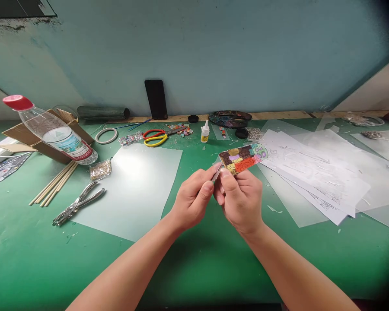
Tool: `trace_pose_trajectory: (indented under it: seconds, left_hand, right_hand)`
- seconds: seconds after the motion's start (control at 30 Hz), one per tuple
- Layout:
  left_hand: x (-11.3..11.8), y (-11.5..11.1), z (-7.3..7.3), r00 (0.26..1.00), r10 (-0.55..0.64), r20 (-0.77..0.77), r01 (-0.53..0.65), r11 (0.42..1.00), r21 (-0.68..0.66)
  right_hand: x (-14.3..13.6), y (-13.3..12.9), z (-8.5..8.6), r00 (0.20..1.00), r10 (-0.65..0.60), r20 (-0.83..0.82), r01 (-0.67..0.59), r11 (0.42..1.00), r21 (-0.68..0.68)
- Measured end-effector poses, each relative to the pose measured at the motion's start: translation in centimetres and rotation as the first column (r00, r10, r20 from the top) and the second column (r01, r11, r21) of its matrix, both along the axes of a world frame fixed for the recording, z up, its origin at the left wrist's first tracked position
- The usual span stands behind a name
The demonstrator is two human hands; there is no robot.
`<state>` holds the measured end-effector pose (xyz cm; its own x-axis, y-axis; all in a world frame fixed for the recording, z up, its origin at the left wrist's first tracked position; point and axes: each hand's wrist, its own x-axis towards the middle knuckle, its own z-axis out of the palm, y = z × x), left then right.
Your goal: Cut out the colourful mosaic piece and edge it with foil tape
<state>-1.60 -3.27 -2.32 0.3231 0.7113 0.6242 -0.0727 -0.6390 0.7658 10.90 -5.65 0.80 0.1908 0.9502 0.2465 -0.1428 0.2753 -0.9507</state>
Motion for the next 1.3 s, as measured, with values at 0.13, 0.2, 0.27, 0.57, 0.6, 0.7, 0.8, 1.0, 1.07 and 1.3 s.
trace_pose_trajectory:
  seconds: [0.13, 0.2, 0.27, 0.57, 0.6, 0.7, 0.8, 1.0, 1.07, 1.3]
  left_hand:
    - [0.0, 0.0, 0.0, 1.0, 0.015, -0.003, -0.014, 1.0, 0.027]
    - [0.0, -0.1, 0.0, 0.999, 0.033, -0.005, -0.032, 0.999, 0.021]
    - [0.0, -0.1, -0.1, 0.998, 0.06, -0.02, -0.06, 0.998, 0.007]
    - [-0.2, 0.2, -0.1, 0.999, 0.042, -0.016, -0.042, 0.999, 0.016]
    - [-0.2, 0.2, -0.1, 0.999, 0.039, -0.022, -0.039, 0.999, 0.008]
    - [-0.3, 0.2, -0.2, 0.999, 0.032, -0.035, -0.032, 0.999, -0.009]
    - [-0.4, 0.4, -0.2, 0.999, 0.031, -0.016, -0.031, 0.999, 0.028]
    - [-0.5, 0.8, -0.2, 0.997, 0.075, -0.002, -0.074, 0.986, 0.147]
    - [-0.5, 0.9, -0.2, 0.996, 0.091, -0.007, -0.089, 0.983, 0.159]
    - [-0.5, 0.9, -0.1, 0.996, 0.094, -0.004, -0.092, 0.983, 0.16]
  right_hand:
    - [0.1, 0.3, -0.3, 0.996, 0.056, -0.077, -0.057, 0.998, -0.018]
    - [0.1, 0.4, -0.4, 0.995, 0.058, -0.08, -0.06, 0.998, -0.023]
    - [0.0, 0.3, -0.4, 0.994, 0.071, -0.084, -0.074, 0.997, -0.028]
    - [-0.3, 0.0, 0.1, 0.982, 0.101, -0.161, -0.111, 0.992, -0.06]
    - [-0.4, 0.1, 0.3, 0.978, 0.104, -0.181, -0.117, 0.991, -0.06]
    - [-0.6, 0.2, 0.8, 0.962, 0.117, -0.247, -0.136, 0.989, -0.059]
    - [-0.7, 0.2, 1.0, 0.95, 0.121, -0.289, -0.147, 0.987, -0.069]
    - [-0.6, 0.1, 1.3, 0.937, 0.155, -0.313, -0.19, 0.978, -0.087]
    - [-0.6, 0.1, 1.4, 0.937, 0.165, -0.306, -0.204, 0.974, -0.1]
    - [-0.6, 0.2, 1.8, 0.919, 0.186, -0.346, -0.249, 0.957, -0.146]
